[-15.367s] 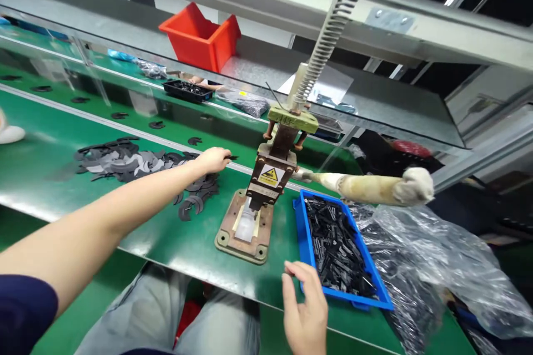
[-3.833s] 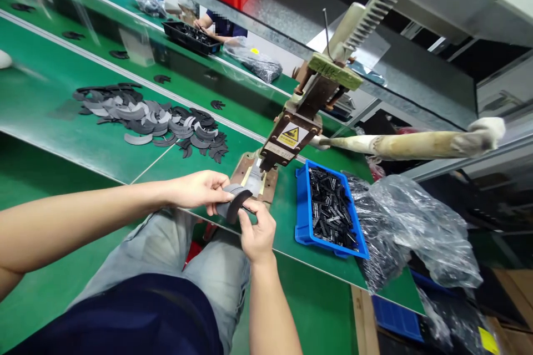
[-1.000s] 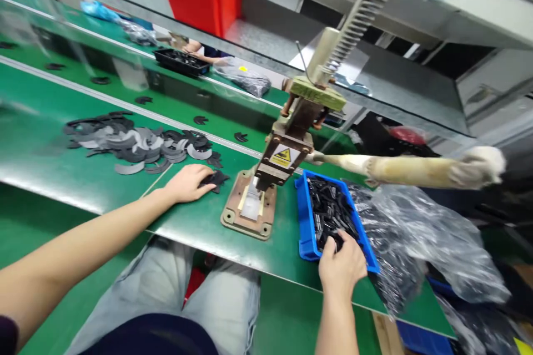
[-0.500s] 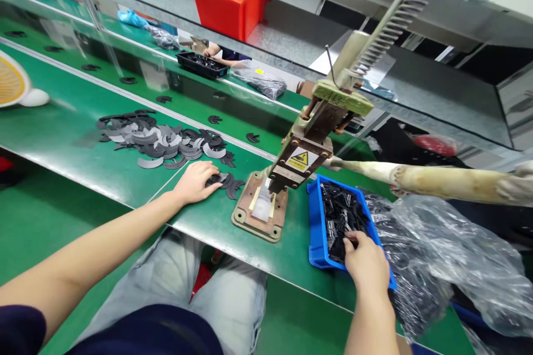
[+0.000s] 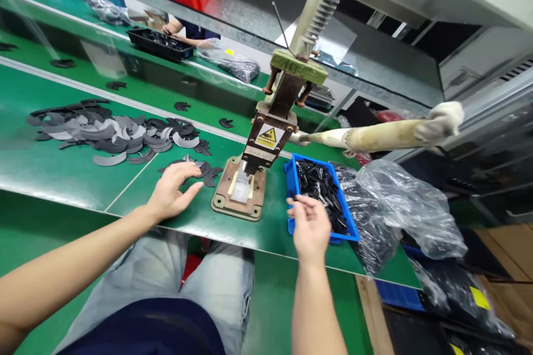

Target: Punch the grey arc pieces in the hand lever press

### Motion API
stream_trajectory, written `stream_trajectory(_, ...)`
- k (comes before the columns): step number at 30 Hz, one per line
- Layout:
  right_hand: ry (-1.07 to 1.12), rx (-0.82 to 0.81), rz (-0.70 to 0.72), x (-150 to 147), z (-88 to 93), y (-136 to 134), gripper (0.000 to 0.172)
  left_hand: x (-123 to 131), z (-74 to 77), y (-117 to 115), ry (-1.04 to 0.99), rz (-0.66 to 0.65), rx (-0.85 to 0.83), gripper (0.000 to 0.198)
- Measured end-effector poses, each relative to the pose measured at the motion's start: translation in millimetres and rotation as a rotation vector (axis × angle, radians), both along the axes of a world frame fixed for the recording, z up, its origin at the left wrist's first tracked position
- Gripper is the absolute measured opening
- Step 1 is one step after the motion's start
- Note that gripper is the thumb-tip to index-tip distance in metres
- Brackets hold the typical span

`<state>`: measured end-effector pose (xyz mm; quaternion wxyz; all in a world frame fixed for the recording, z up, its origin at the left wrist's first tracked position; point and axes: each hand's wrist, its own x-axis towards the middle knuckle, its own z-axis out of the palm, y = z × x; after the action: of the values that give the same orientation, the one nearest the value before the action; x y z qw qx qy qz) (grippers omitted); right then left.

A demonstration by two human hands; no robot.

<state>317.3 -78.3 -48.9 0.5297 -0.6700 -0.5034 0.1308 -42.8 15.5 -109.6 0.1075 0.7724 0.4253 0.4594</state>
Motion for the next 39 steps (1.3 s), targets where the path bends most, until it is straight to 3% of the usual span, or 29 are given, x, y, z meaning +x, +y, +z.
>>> stream_trajectory(4, 0.217, -0.050, 0.246, -77.0, -17.2, -17.4, 0.033, 32.1, 22.8, -47.2, -0.063, -0.262, -0.085, 0.032)
stream_trajectory(8, 0.368, -0.084, 0.397, -116.5, -26.2, -31.8, 0.028, 44.2, 32.1, -71.4, -0.128, -0.417, -0.068, 0.032)
stream_trajectory(20, 0.503, -0.158, 0.489, -127.3, -38.7, -35.6, 0.025, 35.8, 27.3, -81.6, -0.166, -0.477, -0.093, 0.022)
stream_trajectory(31, 0.375, -0.125, 0.510, -132.6, -35.7, -36.0, 0.023, 31.4, 26.0, -83.2, -0.156, -0.474, -0.005, 0.026)
stream_trajectory(35, 0.249, 0.027, 0.447, -106.9, -10.4, -20.6, 0.014, 27.9, 21.8, -55.3, -0.086, -0.408, 0.014, 0.012)
stream_trajectory(37, 0.215, 0.236, 0.326, -78.6, 21.4, -2.1, 0.016, 29.6, 17.2, -28.5, -0.047, -0.309, -0.009, 0.010)
stream_trajectory(39, 0.212, 0.524, 0.219, -48.2, 67.4, 19.1, 0.015, 36.1, 12.6, 2.0, 0.020, -0.241, -0.039, 0.015)
